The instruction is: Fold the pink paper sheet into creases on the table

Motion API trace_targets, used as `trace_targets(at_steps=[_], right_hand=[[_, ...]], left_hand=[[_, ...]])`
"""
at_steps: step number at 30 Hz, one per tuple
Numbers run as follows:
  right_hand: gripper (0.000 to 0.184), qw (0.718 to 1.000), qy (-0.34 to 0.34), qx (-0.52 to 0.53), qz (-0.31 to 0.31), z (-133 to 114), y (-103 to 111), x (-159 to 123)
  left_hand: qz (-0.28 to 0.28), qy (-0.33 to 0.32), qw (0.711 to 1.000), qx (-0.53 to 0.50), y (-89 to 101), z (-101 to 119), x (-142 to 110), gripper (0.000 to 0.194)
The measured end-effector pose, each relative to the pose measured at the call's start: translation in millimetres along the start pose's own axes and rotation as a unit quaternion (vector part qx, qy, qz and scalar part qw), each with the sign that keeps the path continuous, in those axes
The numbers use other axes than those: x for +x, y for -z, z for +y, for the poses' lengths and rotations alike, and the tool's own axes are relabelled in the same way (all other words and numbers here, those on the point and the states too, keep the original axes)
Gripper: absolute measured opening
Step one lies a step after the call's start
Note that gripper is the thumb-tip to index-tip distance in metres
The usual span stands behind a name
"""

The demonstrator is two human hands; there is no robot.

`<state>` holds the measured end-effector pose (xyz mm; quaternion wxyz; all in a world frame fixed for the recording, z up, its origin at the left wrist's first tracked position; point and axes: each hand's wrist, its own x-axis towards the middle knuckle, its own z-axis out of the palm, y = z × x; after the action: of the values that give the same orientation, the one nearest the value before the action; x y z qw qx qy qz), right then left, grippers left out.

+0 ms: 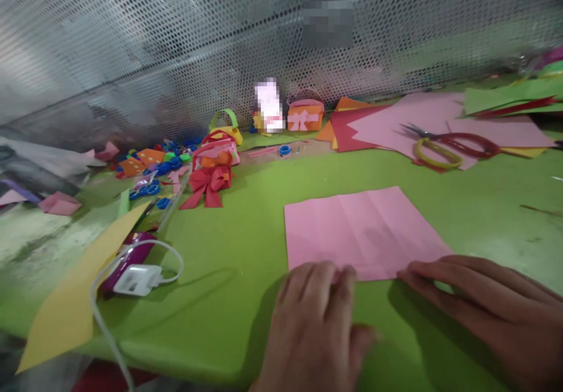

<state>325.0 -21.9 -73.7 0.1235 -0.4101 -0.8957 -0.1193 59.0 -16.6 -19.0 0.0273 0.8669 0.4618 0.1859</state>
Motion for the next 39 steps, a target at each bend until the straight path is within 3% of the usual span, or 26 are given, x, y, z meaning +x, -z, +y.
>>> trace_targets(at_steps=[3,6,10,15,22,27,33,36,39], right_hand=[[0.063,1.000,-0.004,-0.002,-0.006,-1,0,3],[0.063,1.000,-0.018,0.000,-0.003,-3,2,5],[0.066,0.999,-0.033,0.019,-0.004,-4,3,6],[0.073,0.999,-0.026,0.025,-0.011,-4,1,1],[0.087,1.000,-0.012,0.026,0.013,-1,2,-3],[0.085,1.000,-0.004,0.013,0.018,1,0,0],[0.088,1.000,0.009,-0.018,0.004,2,1,-3],[0.084,1.000,0.012,-0.006,-0.002,2,1,-4],[0.076,1.000,0.000,-0.001,-0.011,-1,1,-1]], left_hand=[[-0.035,0.080,0.996,0.012,13.5,-14,1,0.032],[-0.066,0.103,0.992,-0.029,18.8,-25,4,0.014],[-0.074,0.139,0.986,-0.058,20.8,-26,9,0.015],[-0.125,0.166,0.975,-0.081,25.3,-26,14,0.018],[-0.118,0.225,0.964,-0.079,25.1,-27,20,0.012],[-0.125,0.247,0.958,-0.078,28.5,-27,24,0.008],[-0.111,0.167,0.975,-0.097,25.6,-32,13,0.014],[-0.086,0.076,0.992,-0.061,20.3,-29,10,0.024],[-0.076,-0.038,0.996,0.008,18.4,-22,11,0.020]])
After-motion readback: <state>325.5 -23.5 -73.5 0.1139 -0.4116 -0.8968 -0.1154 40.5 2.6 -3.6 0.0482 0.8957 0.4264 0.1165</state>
